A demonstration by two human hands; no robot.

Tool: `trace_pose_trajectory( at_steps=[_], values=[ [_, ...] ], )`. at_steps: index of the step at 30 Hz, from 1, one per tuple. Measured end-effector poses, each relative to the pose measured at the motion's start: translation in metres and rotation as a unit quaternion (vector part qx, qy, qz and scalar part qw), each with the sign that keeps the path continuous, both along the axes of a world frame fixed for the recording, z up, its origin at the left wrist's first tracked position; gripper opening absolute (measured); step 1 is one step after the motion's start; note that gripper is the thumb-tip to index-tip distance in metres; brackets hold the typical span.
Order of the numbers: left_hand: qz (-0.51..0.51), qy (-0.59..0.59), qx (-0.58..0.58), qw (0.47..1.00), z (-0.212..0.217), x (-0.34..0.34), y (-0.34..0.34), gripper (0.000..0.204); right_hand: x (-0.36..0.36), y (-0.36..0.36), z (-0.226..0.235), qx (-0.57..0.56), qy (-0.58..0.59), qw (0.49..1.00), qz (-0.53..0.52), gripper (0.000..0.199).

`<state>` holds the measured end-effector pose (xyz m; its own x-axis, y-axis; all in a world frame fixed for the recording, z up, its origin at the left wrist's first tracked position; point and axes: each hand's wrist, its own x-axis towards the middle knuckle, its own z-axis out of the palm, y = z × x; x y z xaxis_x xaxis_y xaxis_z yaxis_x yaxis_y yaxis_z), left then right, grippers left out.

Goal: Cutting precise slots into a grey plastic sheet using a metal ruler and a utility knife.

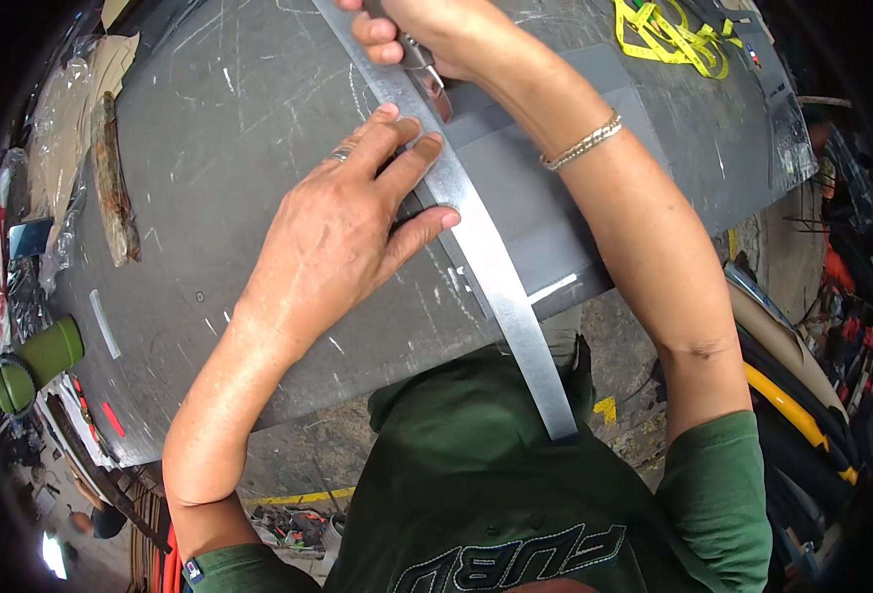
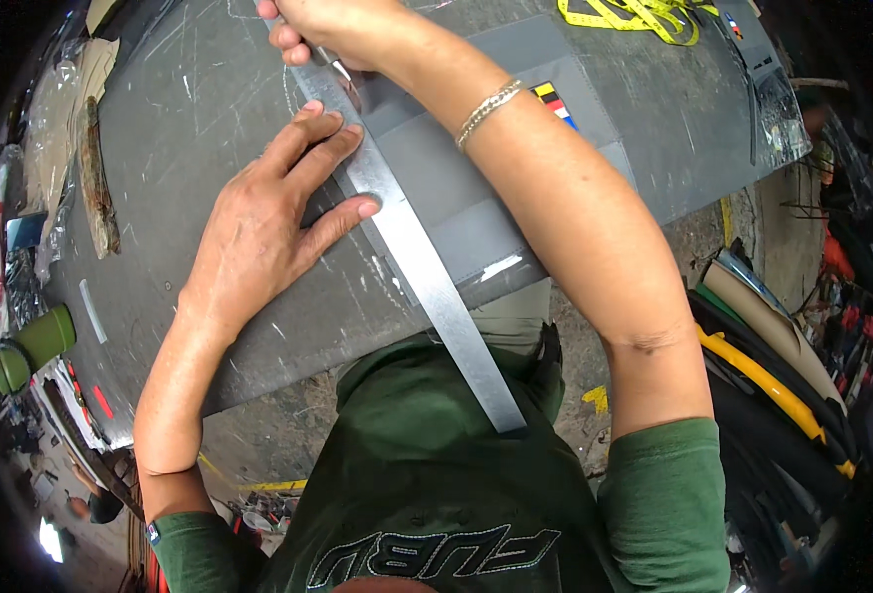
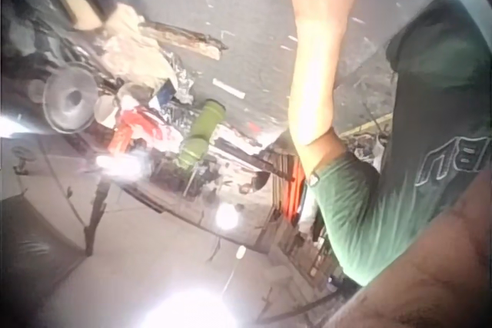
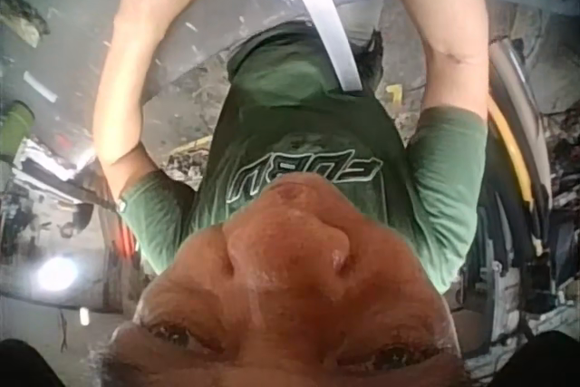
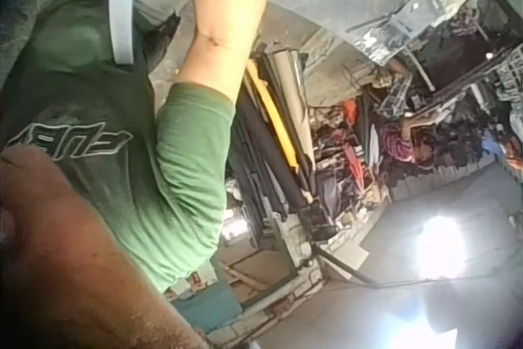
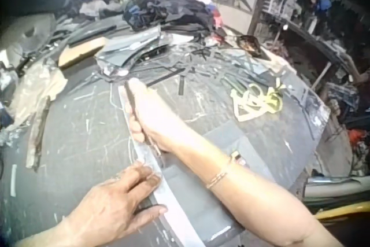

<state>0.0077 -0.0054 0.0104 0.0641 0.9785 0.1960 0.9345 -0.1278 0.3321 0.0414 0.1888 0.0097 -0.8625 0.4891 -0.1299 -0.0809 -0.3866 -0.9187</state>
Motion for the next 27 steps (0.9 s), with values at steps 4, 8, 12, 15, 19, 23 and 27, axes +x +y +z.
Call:
trace_pose_trajectory(
  at_steps=[4,8,12,15,19,23,27],
  values=[
    [0.007,-0.008,-0.022,1.0,0.001,0.0,0.001,0.051,-0.002,0.004,-0.016,-0.018,-0.042,0.999,-0.02,0.056],
    [0.012,-0.01,-0.032,0.999,0.002,0.0,0.002,0.054,-0.005,0.008,-0.021,-0.046,-0.082,0.995,-0.045,0.059],
    [0.016,-0.012,-0.034,0.999,0.0,-0.001,0.001,0.054,-0.005,0.005,-0.023,-0.024,-0.069,0.995,-0.064,0.059],
    [0.019,-0.019,-0.03,0.999,-0.001,-0.001,0.0,0.054,-0.003,0.005,-0.023,-0.007,-0.07,0.995,-0.067,0.058],
    [0.016,-0.015,-0.024,0.999,-0.002,-0.002,0.001,0.053,-0.003,0.005,-0.021,-0.012,-0.08,0.994,-0.073,0.057],
    [0.015,-0.014,-0.023,1.0,-0.003,-0.002,0.0,0.053,-0.002,0.002,-0.016,-0.011,-0.092,0.992,-0.088,0.056],
    [0.013,-0.015,-0.022,1.0,-0.002,-0.001,0.0,0.053,-0.001,0.0,-0.013,-0.001,-0.07,0.992,-0.101,0.054]
  ],
)
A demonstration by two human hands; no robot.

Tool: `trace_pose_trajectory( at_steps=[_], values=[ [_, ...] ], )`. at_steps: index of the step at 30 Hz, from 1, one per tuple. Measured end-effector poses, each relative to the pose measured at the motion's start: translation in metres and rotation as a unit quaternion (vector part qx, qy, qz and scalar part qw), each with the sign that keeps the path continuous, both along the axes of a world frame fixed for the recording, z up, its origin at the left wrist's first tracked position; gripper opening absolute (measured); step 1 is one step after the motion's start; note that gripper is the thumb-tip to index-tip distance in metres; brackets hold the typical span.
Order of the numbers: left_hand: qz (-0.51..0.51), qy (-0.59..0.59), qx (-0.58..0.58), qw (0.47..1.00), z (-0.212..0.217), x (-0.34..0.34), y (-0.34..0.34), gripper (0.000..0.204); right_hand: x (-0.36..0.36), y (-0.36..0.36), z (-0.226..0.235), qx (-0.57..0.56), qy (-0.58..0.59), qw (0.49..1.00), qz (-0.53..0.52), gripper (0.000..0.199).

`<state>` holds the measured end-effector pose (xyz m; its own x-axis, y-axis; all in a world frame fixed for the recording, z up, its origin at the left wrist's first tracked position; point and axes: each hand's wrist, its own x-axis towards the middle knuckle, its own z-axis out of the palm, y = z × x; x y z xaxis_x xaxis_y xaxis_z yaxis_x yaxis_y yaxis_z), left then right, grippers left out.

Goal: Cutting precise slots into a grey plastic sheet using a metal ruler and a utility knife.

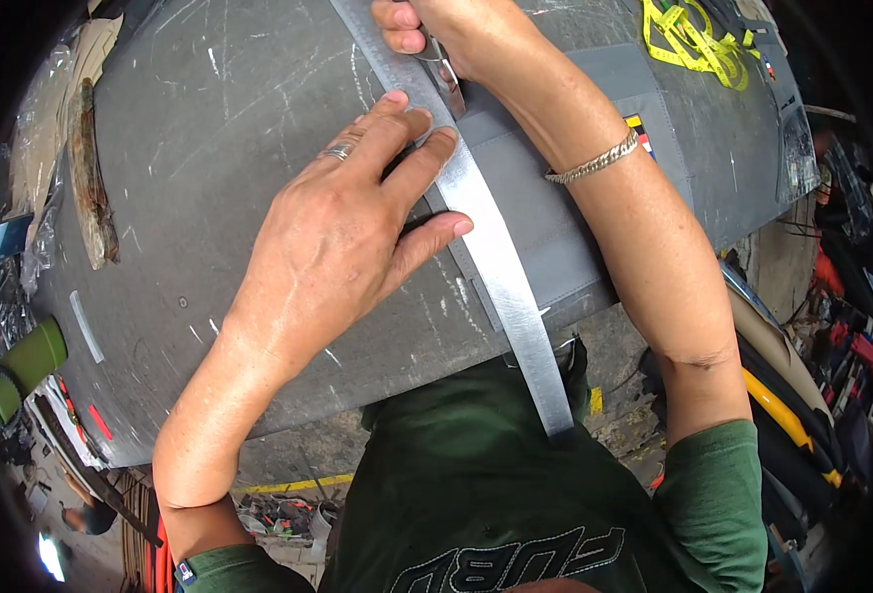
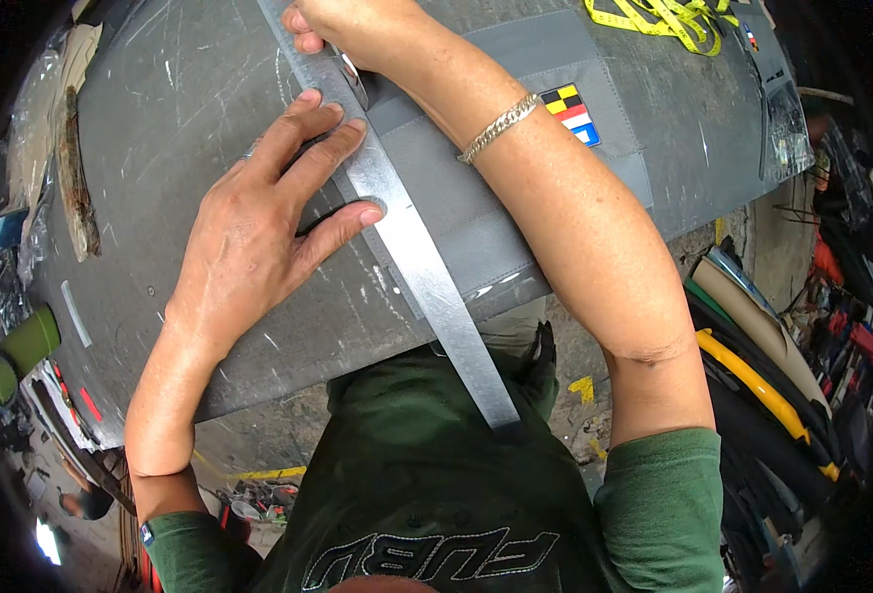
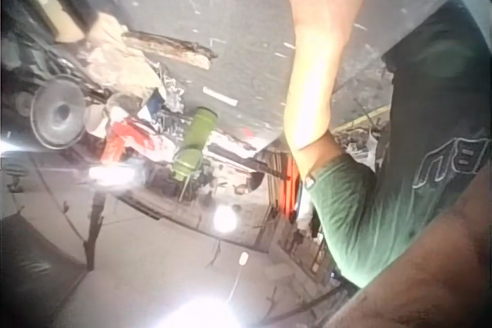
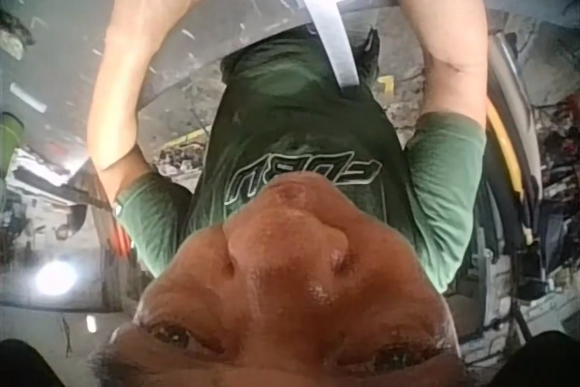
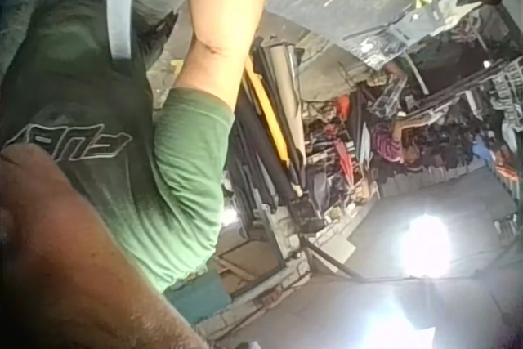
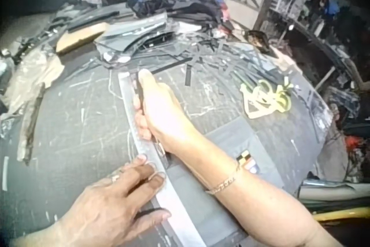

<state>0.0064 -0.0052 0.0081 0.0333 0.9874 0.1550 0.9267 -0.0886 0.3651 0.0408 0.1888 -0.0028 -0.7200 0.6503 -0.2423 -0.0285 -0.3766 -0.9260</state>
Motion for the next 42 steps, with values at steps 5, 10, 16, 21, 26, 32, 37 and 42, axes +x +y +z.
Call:
trace_pose_trajectory(
  at_steps=[5,10,16,21,26,32,37,42],
  values=[
    [0.005,-0.004,-0.004,1.0,0.0,0.0,-0.001,0.054,-0.001,-0.016,0.013,0.134,-0.1,0.983,-0.078,0.051],
    [0.007,-0.005,-0.004,1.0,-0.001,0.001,0.0,0.054,0.004,-0.008,0.003,0.101,0.058,0.993,0.019,0.052],
    [0.011,-0.01,-0.006,1.0,-0.001,-0.001,-0.002,0.054,0.003,-0.01,0.006,0.14,0.048,0.988,0.033,0.053],
    [0.002,-0.01,-0.002,1.0,0.001,0.001,0.001,0.054,0.003,-0.005,0.005,0.163,0.055,0.985,0.018,0.054],
    [0.007,-0.008,-0.004,1.0,-0.001,-0.001,-0.001,0.054,0.0,-0.009,0.005,0.14,0.058,0.988,0.024,0.054],
    [0.008,-0.005,-0.003,1.0,-0.001,0.001,0.0,0.054,0.002,-0.006,0.003,0.129,0.074,0.988,0.032,0.054],
    [0.01,-0.001,0.002,1.0,-0.003,0.0,-0.002,0.053,-0.003,-0.006,0.0,0.123,0.081,0.989,0.03,0.054],
    [0.013,-0.008,0.003,1.0,-0.001,0.002,0.0,0.053,-0.001,-0.004,0.001,0.164,0.076,0.983,0.012,0.057]
  ],
)
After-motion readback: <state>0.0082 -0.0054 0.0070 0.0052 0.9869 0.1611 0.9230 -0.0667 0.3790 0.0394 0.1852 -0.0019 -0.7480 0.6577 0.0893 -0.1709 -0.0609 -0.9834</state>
